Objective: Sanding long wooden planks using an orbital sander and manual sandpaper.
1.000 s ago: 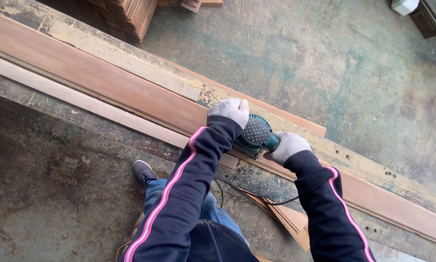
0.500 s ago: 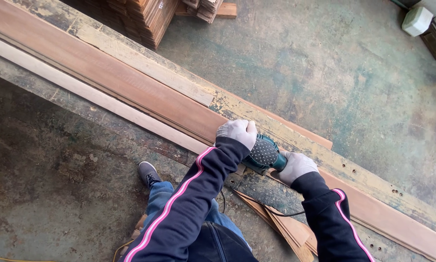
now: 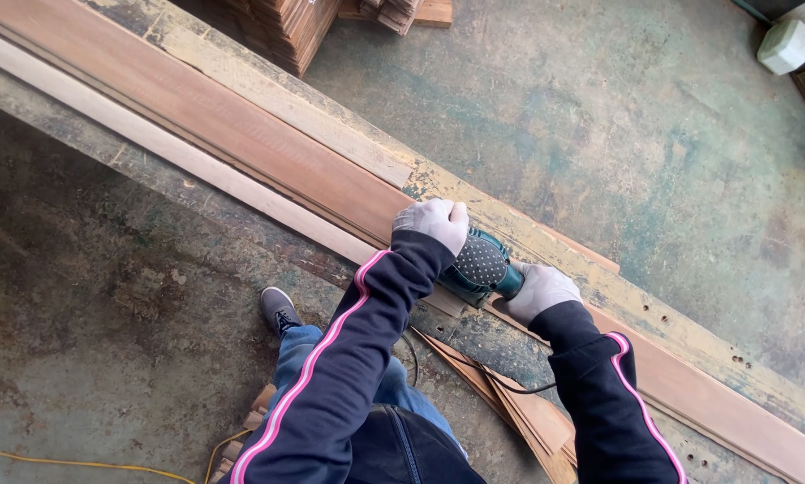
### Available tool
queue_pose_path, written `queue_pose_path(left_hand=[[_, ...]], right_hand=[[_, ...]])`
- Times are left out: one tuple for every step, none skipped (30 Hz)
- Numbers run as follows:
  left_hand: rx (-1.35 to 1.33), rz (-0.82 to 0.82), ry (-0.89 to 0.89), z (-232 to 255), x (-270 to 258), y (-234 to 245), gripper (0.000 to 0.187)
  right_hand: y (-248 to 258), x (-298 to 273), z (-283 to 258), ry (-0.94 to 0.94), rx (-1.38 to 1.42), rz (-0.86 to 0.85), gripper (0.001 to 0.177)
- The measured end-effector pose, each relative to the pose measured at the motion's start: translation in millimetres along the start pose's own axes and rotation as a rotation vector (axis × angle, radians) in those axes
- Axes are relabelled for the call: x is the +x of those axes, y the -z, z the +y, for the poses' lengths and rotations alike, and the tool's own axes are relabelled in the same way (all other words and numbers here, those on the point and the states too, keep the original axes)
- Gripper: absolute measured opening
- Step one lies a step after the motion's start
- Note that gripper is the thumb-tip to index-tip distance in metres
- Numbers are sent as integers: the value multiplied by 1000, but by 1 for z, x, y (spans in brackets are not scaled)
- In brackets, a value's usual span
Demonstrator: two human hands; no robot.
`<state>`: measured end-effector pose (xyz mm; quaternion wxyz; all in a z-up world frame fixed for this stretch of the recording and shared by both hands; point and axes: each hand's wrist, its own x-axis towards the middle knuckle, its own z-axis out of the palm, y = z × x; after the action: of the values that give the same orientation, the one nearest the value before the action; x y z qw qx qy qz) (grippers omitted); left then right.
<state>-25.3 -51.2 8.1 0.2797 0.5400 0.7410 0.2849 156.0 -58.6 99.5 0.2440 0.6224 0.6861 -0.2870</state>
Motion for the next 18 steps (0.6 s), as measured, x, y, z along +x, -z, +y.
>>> queue_pose_path(left_hand=[[0,6,8,-1,0,2,42],[0,-11,17,-2,1,4,42],[0,-28,27,-2,1,6,42],[-2,-24,30,-6,2,7,42],[-5,-9,22,-9,4,7,41],[-7,8,14,-12,5,8,41],[-7,13,16,-13,5,10,41],[-7,26,21,-15,6,12,41],[-7,38,26,-17,6,14,41],[-6,43,29,-18,7,18,41],[-5,35,31,-19,8,22,41],[-4,25,31,-20,9,25,42],[-3,29,34,-23,12,27,42],[0,31,42,-24,13,29,42],[3,33,50,-26,15,31,42],[3,32,52,-28,17,35,42],[2,17,66,-31,20,38,41],[1,1,82,-34,21,40,41]], right_hand=[[-1,1,-2,7,-6,-3,58],[-2,2,-3,-13,-1,-2,58],[-2,4,-5,-33,4,-2,58],[-3,5,-7,-29,0,-1,58],[-4,6,-9,-29,-4,-10,56],[-4,8,-11,-27,-7,-18,54],[-5,9,-11,-22,-11,-17,54],[-6,11,-13,-12,-9,2,58],[-8,14,-15,-2,-8,21,62],[-6,13,-19,3,-12,21,62],[-5,13,-24,-16,-16,10,61],[-4,14,-29,-37,-19,-2,60],[-2,13,-34,-33,-21,-2,60],[0,11,-39,-29,-19,0,60],[2,10,-43,-26,-17,1,59],[0,14,-44,-26,-18,0,59],[-2,18,-45,-16,-18,9,58],[-4,22,-46,-7,-19,16,56]])
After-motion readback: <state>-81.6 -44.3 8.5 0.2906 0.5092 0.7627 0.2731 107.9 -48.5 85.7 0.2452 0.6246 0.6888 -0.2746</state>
